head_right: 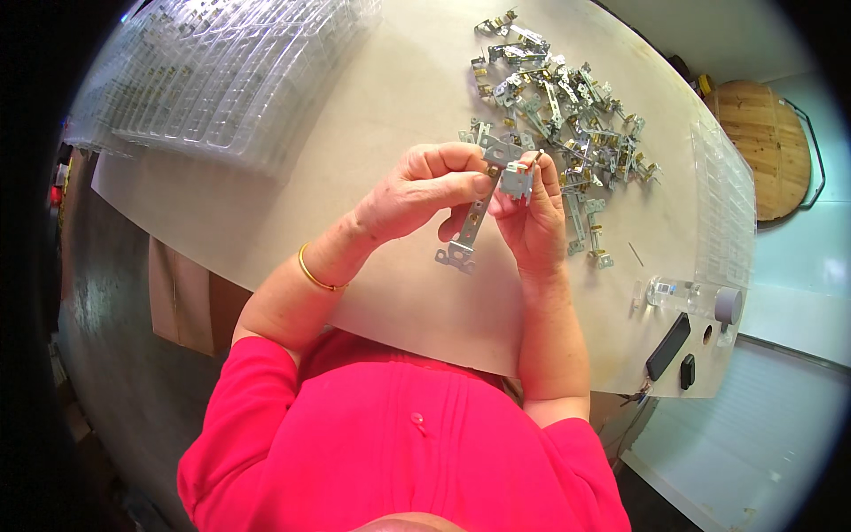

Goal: The person assembles metal bracket components by inserting small metal pins into the brackets by hand and places the assembled pieces into plastic organizer trays.

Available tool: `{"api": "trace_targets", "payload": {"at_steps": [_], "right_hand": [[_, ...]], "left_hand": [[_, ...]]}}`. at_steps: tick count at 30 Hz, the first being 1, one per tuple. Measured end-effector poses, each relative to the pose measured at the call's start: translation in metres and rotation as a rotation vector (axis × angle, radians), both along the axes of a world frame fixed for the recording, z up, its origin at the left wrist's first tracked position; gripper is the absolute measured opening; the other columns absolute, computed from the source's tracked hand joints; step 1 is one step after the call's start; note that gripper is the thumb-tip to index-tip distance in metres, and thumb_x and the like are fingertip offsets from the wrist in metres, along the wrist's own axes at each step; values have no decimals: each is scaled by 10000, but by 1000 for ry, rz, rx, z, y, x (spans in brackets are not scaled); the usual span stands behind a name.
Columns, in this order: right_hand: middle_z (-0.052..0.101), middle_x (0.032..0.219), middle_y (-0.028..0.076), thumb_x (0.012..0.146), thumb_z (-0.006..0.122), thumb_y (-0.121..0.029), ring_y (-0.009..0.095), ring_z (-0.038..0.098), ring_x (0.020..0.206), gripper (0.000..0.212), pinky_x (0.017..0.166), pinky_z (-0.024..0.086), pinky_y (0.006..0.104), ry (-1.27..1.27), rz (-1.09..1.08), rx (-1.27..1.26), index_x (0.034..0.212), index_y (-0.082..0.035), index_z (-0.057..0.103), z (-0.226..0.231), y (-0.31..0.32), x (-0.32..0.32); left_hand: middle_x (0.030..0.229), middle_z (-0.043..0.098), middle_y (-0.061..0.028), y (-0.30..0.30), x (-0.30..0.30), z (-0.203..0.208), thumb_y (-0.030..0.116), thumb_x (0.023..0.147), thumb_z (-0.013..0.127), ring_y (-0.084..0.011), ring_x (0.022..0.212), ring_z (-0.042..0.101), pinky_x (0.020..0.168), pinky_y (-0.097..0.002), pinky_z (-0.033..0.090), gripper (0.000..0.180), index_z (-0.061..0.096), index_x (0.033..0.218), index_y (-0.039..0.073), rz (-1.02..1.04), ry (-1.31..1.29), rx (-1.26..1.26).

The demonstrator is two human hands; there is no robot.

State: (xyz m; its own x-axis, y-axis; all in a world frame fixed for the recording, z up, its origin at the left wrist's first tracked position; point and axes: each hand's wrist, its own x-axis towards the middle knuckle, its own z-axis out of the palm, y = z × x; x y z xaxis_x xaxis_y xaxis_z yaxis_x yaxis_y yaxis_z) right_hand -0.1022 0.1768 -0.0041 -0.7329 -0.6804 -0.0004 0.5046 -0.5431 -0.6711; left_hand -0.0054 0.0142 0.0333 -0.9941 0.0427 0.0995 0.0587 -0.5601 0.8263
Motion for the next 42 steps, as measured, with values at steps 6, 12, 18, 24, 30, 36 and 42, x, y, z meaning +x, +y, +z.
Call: {"api": "trace_targets", "payload": {"at_steps": [6,12,18,24,30,36,42], "right_hand": [[581,958,22,1046,526,-145,115,514,719,132,676,522,302,165,-136,13,1136,-55,562,5,-1,-3],[574,907,24,1040,547,-157,125,522,755,137,684,530,323,509,-79,64,1095,-38,585,15,20,-22],[622,996,38,1028,569,-116,87,563,811,117,697,590,315,742,-532,312,1109,-33,581,31,15,-2],[628,1027,38,1025,550,-67,60,571,806,109,705,601,297,728,-723,414,1126,-35,577,29,8,5],[625,1041,51,1025,543,-52,65,577,774,107,700,580,260,845,-617,360,1123,-16,570,27,12,5],[628,1043,81,999,560,17,77,591,728,109,665,538,225,1074,-673,439,1108,18,563,28,14,10],[637,1009,78,995,562,24,72,582,716,106,647,526,216,1127,-681,396,1101,20,573,30,13,11]], "left_hand": [[740,623,-17,-2,1,-1,166,1006,586,-63,535,553,502,-200,468,181,654,1003,-1,-2,-11,-196],[844,673,-69,-13,-8,-18,220,1010,590,-138,709,659,615,-265,539,246,649,1107,3,-89,17,-150],[950,699,-136,-20,-14,-28,277,1057,480,-245,846,714,674,-325,571,330,584,1222,11,-129,-80,33],[988,690,-118,-19,-16,-32,245,1043,523,-218,810,693,742,-323,563,290,601,1218,26,-103,-83,93],[997,688,-118,-20,-19,-40,191,1021,573,-182,807,668,732,-290,545,278,614,1236,19,-43,-40,79],[923,687,-110,-27,-17,-35,185,1010,585,-160,771,645,660,-284,528,236,655,1147,6,-100,-51,120],[1012,685,-149,-30,-18,-38,140,1010,551,-184,800,654,601,-294,513,261,639,1193,-24,-87,-7,133]]}}
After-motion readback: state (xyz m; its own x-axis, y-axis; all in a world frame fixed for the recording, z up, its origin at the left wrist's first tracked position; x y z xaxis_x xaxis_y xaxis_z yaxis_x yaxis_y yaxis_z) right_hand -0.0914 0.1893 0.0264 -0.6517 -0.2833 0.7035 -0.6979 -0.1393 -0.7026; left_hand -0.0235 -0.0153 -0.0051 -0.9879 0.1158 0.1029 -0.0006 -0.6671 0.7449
